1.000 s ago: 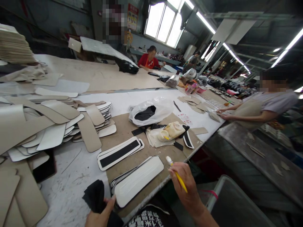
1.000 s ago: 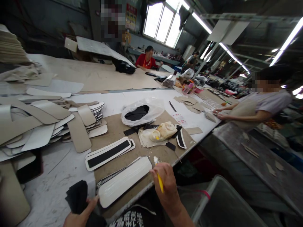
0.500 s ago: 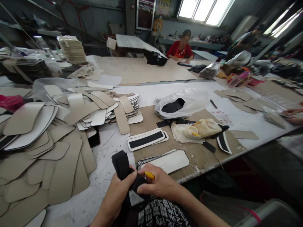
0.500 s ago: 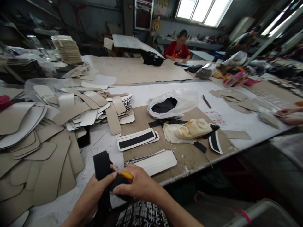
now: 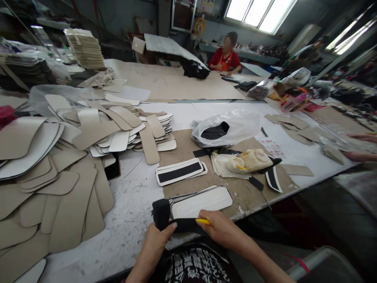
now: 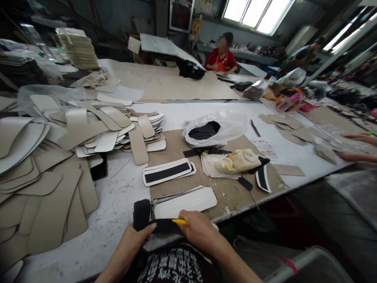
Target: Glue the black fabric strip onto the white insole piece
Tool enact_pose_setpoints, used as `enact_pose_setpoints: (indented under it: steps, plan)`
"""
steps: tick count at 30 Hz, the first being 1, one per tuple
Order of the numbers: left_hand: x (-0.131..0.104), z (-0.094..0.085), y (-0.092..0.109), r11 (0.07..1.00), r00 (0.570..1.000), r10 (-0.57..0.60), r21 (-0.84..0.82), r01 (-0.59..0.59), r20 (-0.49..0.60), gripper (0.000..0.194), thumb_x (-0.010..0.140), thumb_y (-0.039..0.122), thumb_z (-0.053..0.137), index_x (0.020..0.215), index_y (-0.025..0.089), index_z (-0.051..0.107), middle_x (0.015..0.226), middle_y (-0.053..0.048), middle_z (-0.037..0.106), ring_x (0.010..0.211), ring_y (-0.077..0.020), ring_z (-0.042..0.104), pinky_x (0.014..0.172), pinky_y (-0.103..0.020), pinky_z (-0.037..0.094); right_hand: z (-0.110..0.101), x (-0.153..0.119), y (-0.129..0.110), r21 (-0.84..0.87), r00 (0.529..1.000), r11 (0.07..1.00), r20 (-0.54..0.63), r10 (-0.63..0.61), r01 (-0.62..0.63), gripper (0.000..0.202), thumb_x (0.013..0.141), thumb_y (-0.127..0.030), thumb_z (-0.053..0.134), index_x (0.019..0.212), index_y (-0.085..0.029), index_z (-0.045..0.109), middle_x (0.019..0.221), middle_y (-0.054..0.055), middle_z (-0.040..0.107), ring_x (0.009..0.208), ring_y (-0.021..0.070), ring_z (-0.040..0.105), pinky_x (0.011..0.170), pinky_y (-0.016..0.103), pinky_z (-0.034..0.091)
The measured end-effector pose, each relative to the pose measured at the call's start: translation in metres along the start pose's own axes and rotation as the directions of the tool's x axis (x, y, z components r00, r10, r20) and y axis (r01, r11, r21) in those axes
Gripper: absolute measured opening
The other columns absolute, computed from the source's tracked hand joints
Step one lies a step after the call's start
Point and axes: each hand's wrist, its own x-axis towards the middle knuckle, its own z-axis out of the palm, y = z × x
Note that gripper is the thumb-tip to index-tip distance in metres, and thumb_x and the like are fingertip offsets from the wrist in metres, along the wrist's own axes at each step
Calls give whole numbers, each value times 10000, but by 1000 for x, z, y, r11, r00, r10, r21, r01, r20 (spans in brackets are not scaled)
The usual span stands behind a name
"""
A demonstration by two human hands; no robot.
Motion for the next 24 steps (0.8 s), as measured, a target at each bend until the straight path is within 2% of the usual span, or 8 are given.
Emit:
enact_pose_setpoints:
  steps: [5,10,15,19,24]
  plan:
    - [9,9,9,994,988,15,112,2,-151,211,584,344,641,595,139,592,394,32,473,459,-143,469,490,-261,383,-10,17,9,-202,999,979,21,37,-32,130,796,-205,448,854,-212,563,822,34,658,778,164,584,617,243,288]
    - [12,23,7,994,967,69,94,-48,-244,242,578,338,658,694,129,618,569,-27,604,643,-205,576,594,-280,439,-16,30,22,-287,999,958,38,34,-22,136,801,-219,454,876,-214,567,853,53,671,800,191,610,619,256,305]
    - [15,33,-6,999,954,23,51,-8,-298,299,574,391,655,695,121,609,641,-45,607,666,-208,559,610,-293,430,-22,37,32,-309,998,951,62,4,16,134,787,-208,471,869,-216,576,841,55,679,796,205,622,616,260,320]
    - [11,37,-2,999,939,-34,-38,22,-341,277,554,360,665,678,121,599,604,-28,582,626,-186,540,606,-289,417,-28,40,33,-317,995,948,101,13,20,152,779,-189,467,872,-215,584,846,64,678,804,210,619,632,267,338]
    - [7,41,5,1000,938,23,5,-23,-345,210,564,340,646,589,149,560,525,12,509,545,-143,478,562,-268,383,-29,43,37,-326,994,945,107,8,27,165,760,-185,468,869,-214,588,849,67,679,807,220,619,635,273,345]
